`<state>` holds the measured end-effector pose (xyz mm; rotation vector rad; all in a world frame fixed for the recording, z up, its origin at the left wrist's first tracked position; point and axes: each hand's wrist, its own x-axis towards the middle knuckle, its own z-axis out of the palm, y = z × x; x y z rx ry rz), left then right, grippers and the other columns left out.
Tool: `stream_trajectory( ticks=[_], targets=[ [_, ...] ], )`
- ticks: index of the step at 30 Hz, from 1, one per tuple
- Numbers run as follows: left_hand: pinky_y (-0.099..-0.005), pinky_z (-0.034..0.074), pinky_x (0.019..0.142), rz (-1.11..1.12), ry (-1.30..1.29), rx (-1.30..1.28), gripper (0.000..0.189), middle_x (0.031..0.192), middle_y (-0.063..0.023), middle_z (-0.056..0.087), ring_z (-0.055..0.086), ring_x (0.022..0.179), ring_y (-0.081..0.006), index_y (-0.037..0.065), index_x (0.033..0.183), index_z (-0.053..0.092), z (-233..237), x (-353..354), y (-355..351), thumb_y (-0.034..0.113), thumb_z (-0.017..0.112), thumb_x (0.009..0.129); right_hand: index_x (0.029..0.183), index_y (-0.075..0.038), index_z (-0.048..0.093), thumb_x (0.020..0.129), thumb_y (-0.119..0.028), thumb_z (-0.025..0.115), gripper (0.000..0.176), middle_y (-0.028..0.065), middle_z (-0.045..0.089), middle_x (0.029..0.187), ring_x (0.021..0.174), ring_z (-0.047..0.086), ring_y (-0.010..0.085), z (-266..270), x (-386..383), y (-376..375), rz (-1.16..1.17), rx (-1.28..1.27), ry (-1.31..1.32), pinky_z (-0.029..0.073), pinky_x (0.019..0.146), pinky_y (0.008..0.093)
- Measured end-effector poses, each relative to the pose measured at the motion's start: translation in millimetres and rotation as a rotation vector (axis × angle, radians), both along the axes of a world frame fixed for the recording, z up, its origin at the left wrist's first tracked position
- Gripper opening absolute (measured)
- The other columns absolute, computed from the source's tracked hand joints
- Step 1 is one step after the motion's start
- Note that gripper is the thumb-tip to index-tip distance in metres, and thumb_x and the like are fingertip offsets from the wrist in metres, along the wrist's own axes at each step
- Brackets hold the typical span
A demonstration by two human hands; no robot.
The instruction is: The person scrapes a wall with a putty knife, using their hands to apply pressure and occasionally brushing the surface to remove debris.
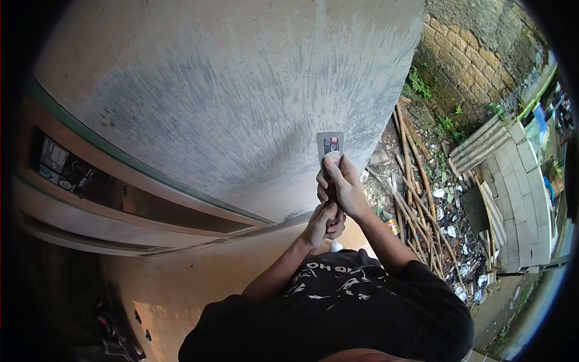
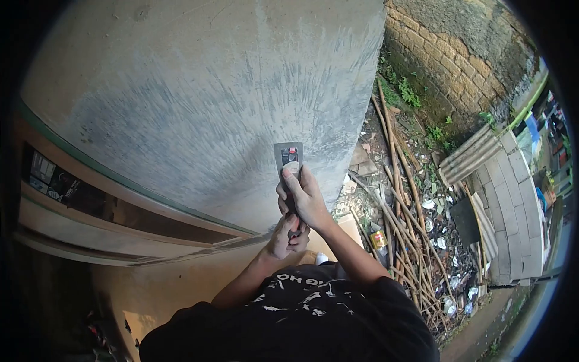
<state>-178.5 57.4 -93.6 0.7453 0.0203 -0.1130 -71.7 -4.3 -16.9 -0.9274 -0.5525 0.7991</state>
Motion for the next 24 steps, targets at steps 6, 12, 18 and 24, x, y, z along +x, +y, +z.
stream_trajectory(
  ticks=[6, 12, 18, 24],
  targets=[
    [-0.0229, 0.019, 0.035, -0.002, -0.017, 0.058, 0.048, 0.052, 0.0029, 0.033, 0.022, 0.036, -0.0069, 0.012, 0.085, 0.043, 11.6, 18.5, 5.0, 0.056, 0.031, 0.097, 0.108, 0.0, 0.046, 0.101, -0.03, 0.041, 0.032, 0.0071, 0.057, 0.072, 0.054, 0.058, 0.0138, -7.7, 12.9, -4.1, -0.009, -0.146, -0.117, 0.047, 0.048, 0.0237],
    [-0.0234, 0.028, 0.04, 0.099, 0.024, 0.041, 0.04, 0.057, 0.0002, 0.039, 0.038, 0.044, -0.0121, 0.011, 0.085, 0.044, 2.9, 18.2, 1.9, 0.049, 0.037, 0.097, 0.107, -0.002, 0.041, 0.101, -0.028, 0.044, 0.027, 0.0084, 0.057, 0.073, 0.057, 0.06, 0.0184, -17.9, 22.3, 18.6, -0.098, 0.033, 0.149, 0.051, 0.055, 0.0288],
    [-0.0201, 0.026, 0.04, 0.2, 0.138, 0.049, 0.031, 0.066, -0.0025, 0.043, 0.036, 0.046, -0.0077, 0.013, 0.08, 0.038, -14.1, 8.0, 15.8, 0.037, 0.042, 0.099, 0.096, -0.009, 0.037, 0.101, -0.031, 0.044, 0.023, 0.005, 0.049, 0.065, 0.038, 0.038, 0.0093, -24.5, 15.7, 42.7, -0.103, -0.072, 0.158, 0.029, 0.035, 0.0221],
    [-0.0207, 0.015, 0.036, 0.493, 0.252, 0.066, 0.046, 0.056, 0.0046, 0.031, 0.024, 0.041, -0.0049, 0.017, 0.069, 0.03, -30.6, 11.0, 6.0, 0.051, 0.037, 0.099, 0.089, -0.009, 0.033, 0.101, -0.032, 0.043, 0.029, 0.0011, 0.04, 0.057, 0.037, 0.032, 0.0063, -36.4, 8.3, 63.8, -0.106, -0.165, 0.014, 0.023, 0.033, 0.0223]
  ],
)
